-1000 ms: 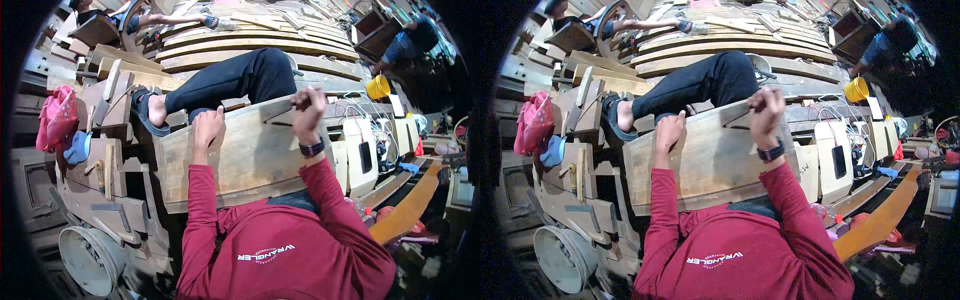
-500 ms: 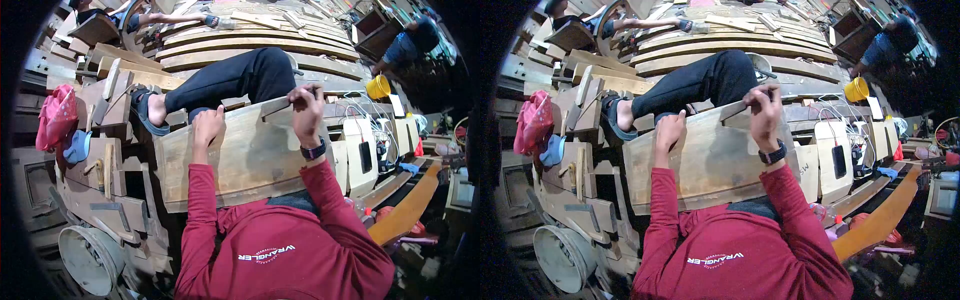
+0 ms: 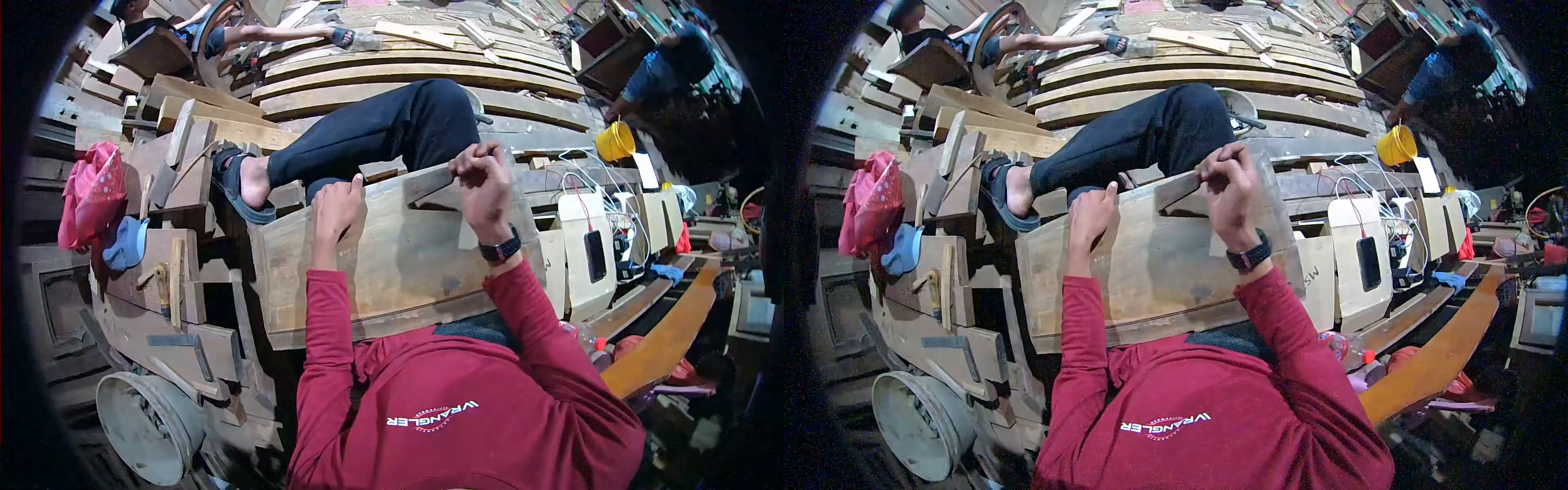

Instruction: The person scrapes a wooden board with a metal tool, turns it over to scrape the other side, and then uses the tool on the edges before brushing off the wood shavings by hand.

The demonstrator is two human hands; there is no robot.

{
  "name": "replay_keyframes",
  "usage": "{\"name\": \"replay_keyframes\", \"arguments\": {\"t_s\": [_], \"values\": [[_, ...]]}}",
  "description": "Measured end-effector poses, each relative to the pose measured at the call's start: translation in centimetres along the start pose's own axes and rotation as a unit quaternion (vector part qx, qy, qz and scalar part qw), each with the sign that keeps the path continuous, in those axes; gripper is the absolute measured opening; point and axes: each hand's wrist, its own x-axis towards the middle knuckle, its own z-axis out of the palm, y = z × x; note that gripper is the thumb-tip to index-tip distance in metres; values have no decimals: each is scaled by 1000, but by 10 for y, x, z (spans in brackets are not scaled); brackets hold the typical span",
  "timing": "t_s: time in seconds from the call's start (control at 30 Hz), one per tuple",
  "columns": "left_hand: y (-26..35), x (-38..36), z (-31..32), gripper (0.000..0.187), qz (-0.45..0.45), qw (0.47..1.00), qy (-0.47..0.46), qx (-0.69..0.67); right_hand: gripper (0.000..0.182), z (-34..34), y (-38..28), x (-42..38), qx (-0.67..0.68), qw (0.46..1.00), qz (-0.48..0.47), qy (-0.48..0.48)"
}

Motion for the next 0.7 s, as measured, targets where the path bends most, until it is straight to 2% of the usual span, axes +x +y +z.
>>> {"name": "replay_keyframes", "arguments": {"t_s": [0.07,0.1,0.3,0.4,0.43,0.53,0.67,0.7], "values": [[2,-4,-4,63,2,1000,6,-6,13,-6,-14,4,-8,999,-50,-17],[4,-6,-5,62,-5,1000,13,-3,14,-5,-20,5,-8,998,-65,14],[9,-7,-9,61,-8,1000,-2,-5,8,3,-12,2,-33,996,-75,-17],[2,-3,-4,63,-9,1000,2,-3,9,-15,-12,8,24,1000,-11,2],[2,-4,-4,63,-11,1000,1,-2,14,-17,-14,9,-19,999,-25,22],[4,-5,-4,63,-3,1000,12,-2,15,-16,-12,8,-8,999,-37,34],[6,-3,-6,63,-9,1000,-4,-3,17,-5,9,-1,27,998,53,1],[5,-2,-6,63,-8,1000,-4,-1,15,1,5,-1,7,998,51,31]]}}
